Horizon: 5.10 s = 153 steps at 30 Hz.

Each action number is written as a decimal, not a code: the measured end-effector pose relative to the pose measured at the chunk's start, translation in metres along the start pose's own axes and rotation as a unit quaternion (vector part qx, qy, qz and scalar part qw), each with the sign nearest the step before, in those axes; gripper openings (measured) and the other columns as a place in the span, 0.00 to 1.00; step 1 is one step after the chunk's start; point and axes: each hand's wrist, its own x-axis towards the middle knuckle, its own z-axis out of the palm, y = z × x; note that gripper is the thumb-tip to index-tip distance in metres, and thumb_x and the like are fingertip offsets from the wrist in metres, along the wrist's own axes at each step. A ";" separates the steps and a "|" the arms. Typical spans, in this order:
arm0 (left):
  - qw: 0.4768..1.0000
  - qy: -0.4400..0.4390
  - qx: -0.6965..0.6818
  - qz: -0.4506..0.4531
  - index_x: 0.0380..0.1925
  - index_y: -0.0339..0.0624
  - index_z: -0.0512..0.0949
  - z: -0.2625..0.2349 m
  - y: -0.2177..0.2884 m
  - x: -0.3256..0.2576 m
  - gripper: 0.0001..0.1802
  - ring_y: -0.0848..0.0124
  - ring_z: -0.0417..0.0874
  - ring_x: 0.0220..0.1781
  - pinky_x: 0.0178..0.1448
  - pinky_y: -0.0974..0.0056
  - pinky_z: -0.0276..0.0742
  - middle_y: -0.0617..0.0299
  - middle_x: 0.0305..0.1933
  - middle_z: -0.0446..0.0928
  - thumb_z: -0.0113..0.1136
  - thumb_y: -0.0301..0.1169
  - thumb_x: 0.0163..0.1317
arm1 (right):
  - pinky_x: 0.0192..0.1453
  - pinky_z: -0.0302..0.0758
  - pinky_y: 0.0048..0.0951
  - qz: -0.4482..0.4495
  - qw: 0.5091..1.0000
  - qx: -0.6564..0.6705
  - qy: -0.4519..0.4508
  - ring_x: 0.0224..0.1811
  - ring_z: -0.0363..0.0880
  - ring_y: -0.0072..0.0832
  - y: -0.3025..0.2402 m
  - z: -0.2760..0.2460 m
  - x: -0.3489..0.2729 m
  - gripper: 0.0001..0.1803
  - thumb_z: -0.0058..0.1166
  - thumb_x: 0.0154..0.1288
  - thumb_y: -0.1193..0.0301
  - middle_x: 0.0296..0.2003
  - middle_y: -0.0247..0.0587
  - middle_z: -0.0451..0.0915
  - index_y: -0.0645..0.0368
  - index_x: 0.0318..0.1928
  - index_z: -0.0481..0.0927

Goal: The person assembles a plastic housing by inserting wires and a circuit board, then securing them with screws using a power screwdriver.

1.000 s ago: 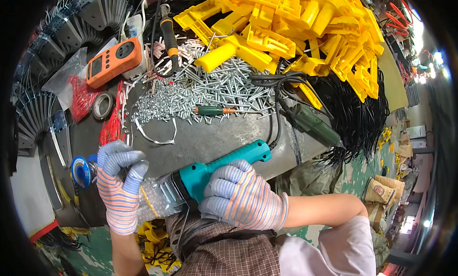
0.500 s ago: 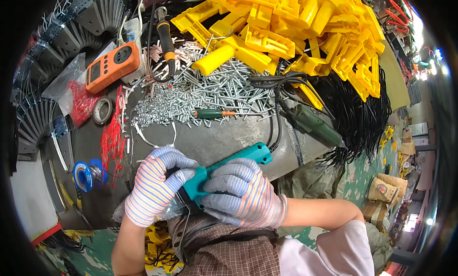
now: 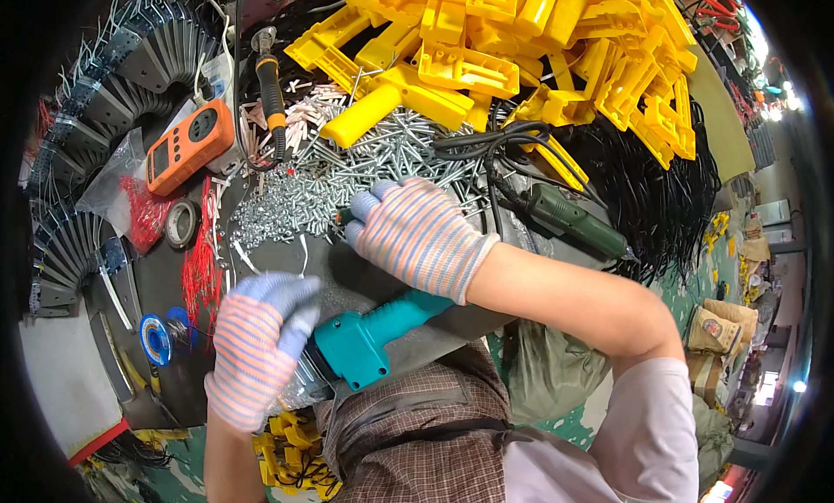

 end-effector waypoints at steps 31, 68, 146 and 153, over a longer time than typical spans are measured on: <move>0.969 -0.112 -0.204 0.083 0.45 0.40 0.81 0.063 0.059 0.075 0.13 0.53 0.81 0.45 0.53 0.53 0.75 0.53 0.40 0.81 0.62 0.27 0.59 | 0.50 0.75 0.42 0.153 0.924 0.212 0.279 0.44 0.80 0.37 -0.016 0.005 -0.132 0.15 0.71 0.47 0.66 0.39 0.33 0.82 0.51 0.37 0.85; 0.986 -0.135 0.032 0.094 0.62 0.38 0.74 0.060 0.070 0.042 0.34 0.56 0.82 0.43 0.51 0.53 0.75 0.51 0.46 0.81 0.66 0.38 0.55 | 0.47 0.71 0.41 0.188 0.961 -0.009 0.201 0.41 0.76 0.39 0.049 -0.017 -0.107 0.10 0.66 0.49 0.67 0.35 0.36 0.77 0.51 0.34 0.83; 0.992 -0.013 0.112 -0.051 0.40 0.40 0.80 0.019 -0.003 0.045 0.10 0.53 0.81 0.42 0.50 0.52 0.75 0.52 0.39 0.81 0.63 0.24 0.57 | 0.45 0.76 0.38 0.145 0.934 0.282 0.167 0.39 0.80 0.40 0.018 0.001 -0.086 0.11 0.64 0.58 0.69 0.36 0.39 0.82 0.51 0.43 0.83; 0.992 0.060 0.109 -0.007 0.37 0.41 0.82 0.013 -0.004 0.031 0.08 0.54 0.81 0.42 0.50 0.54 0.75 0.53 0.39 0.82 0.65 0.24 0.57 | 0.47 0.75 0.42 0.290 0.935 0.060 0.194 0.39 0.79 0.42 0.055 -0.016 -0.145 0.12 0.62 0.54 0.73 0.35 0.42 0.81 0.54 0.41 0.82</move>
